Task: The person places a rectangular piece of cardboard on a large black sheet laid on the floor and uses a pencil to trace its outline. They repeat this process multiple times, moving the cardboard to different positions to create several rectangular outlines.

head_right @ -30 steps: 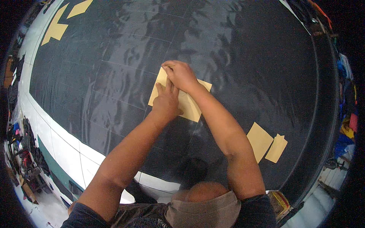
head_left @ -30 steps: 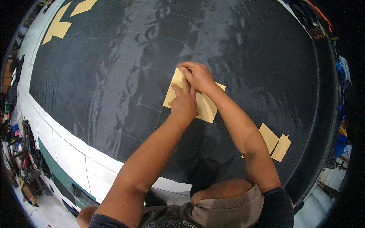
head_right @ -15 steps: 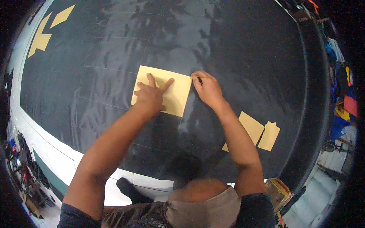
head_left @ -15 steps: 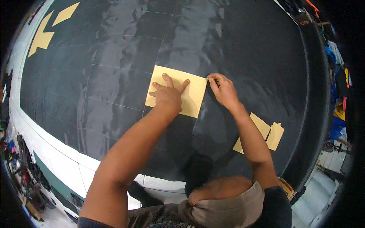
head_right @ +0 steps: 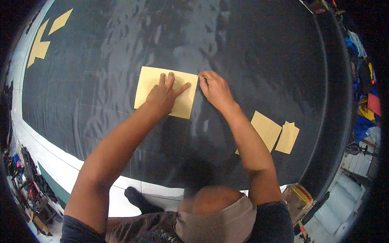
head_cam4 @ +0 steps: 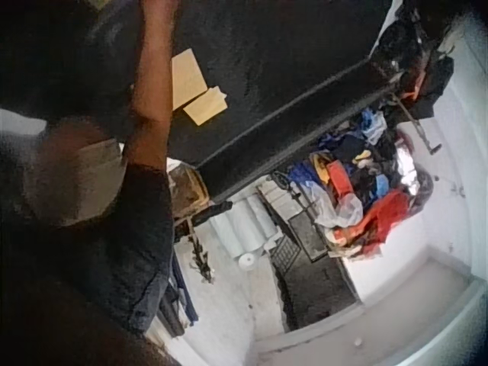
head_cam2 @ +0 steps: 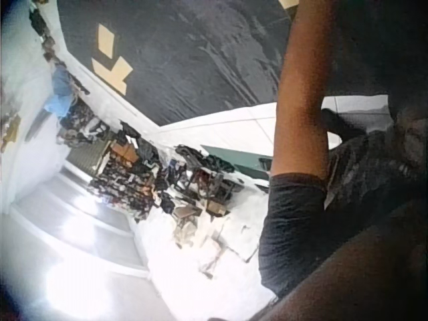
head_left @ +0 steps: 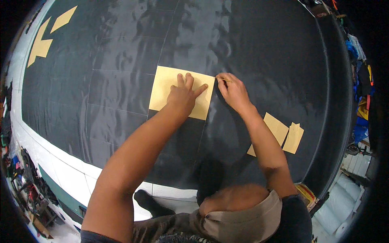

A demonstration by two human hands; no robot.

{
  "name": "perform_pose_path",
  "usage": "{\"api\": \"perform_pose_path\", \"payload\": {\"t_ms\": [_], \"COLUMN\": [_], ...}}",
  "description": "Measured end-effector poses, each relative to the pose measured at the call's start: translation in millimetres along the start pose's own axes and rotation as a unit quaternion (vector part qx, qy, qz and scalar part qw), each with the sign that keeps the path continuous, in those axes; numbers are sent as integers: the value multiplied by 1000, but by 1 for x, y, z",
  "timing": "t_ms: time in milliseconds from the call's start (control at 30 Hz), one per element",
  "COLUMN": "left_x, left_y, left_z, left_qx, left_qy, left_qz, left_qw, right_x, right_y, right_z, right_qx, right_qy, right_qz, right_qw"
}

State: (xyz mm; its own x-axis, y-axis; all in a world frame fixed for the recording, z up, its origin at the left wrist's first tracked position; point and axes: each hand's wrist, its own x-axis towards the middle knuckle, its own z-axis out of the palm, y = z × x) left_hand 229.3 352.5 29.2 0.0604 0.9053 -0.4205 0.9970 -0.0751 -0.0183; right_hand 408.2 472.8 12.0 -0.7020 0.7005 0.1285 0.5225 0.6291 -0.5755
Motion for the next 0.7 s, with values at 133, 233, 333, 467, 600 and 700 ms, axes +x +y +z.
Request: {"api": "perform_pose_path", "payload": {"t_ms": [133,233,333,467,600,700], "left_x": [2,4,5,4,2,-12], "left_y": [-2,-3,-4,-6,-8,-37], "left_z": [4,0,3,-1,-12,-7], "left_qx": [-2,-7,-6,-18,-28,-48], "left_qy": [12,-5,-3,-4,-26,55], "left_qz": [-1,1,4,6,23,72], "left_qw": [1000,1000,1000,1000,999,995], "right_x": [-3,-25,-65,-112,-110,-89], "right_y": [-10,-19,-39,-64,-63,-57], "right_z": [4,11,13,12,-1,-26], "right_qx": [-87,-127,-123,-52,58,135], "right_qy": [1,-31,-80,-106,-17,48], "right_qz": [-59,-79,-81,-82,10,132], "right_qw": [995,988,986,990,998,981]}}
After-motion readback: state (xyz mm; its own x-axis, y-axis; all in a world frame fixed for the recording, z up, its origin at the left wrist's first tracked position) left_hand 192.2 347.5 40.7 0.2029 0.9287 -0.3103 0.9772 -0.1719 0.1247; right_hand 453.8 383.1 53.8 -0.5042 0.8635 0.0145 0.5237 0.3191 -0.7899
